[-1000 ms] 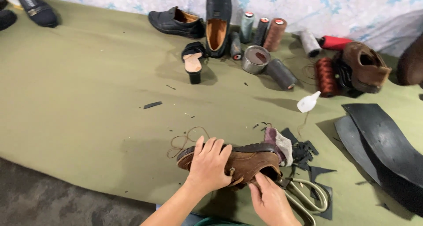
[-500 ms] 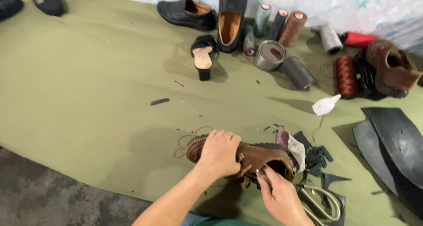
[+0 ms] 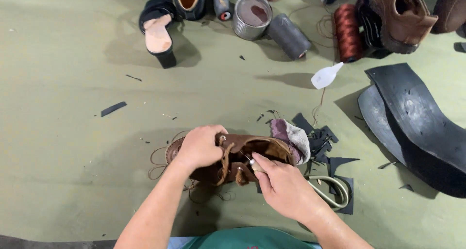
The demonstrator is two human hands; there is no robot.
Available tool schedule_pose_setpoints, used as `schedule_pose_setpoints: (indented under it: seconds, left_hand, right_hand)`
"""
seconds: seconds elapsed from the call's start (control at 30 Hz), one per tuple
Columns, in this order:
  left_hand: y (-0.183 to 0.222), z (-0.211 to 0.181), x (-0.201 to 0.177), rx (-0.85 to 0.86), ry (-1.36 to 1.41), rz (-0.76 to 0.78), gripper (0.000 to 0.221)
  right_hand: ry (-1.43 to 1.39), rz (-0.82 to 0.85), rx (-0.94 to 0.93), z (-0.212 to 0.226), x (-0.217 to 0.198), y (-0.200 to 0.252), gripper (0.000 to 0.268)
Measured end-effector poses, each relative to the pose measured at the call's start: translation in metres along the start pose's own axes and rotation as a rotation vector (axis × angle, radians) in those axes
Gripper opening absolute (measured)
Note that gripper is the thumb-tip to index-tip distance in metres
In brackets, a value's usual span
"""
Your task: The person is sewing the sole of a brown leather boot using a needle and thread, then wipes the shoe with a cloth.
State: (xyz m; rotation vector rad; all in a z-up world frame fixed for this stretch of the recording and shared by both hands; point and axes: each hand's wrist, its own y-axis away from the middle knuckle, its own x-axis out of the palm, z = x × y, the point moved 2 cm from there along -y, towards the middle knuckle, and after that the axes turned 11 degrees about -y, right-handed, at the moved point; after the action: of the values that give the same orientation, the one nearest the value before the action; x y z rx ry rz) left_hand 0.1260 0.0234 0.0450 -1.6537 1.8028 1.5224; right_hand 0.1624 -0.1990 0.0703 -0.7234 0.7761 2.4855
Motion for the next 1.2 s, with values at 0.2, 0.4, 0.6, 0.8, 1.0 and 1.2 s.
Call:
schedule_pose_setpoints:
  seconds: [0.2, 0.4, 0.6, 0.8, 1.0, 1.2]
  left_hand:
    - [-0.019, 0.008, 0.006, -0.002, 0.031, 0.041, 0.048]
    - [-0.020, 0.001, 0.002, -0.049, 0.008, 0.092, 0.048]
    - [-0.024, 0.001, 0.009, -0.048, -0.042, 0.032, 0.043]
    - [-0.029, 0.003, 0.012, -0.075, -0.078, 0.055, 0.055]
    - [-0.023, 0.001, 0.007, -0.047, -0.029, 0.040, 0.043]
    - [-0.022, 0.005, 0.008, -0.029, 0.022, 0.024, 0.041]
  right_hand:
    - [0.145, 0.020, 0.033, -0.002, -0.002, -0.011, 0.054]
    - [0.202, 0.070, 0.088, 0.002, -0.004, -0.015, 0.053]
    - [0.358, 0.043, 0.011, -0.001, 0.001, -0.016, 0.052]
    - [0.388, 0.048, -0.029, 0.005, -0.007, -0.002, 0.054]
    - [0.392, 0.003, -0.028, 0.005, -0.004, 0.001, 0.051]
    - [0.286, -0.084, -0.106, 0.009, -0.008, 0.013, 0.048]
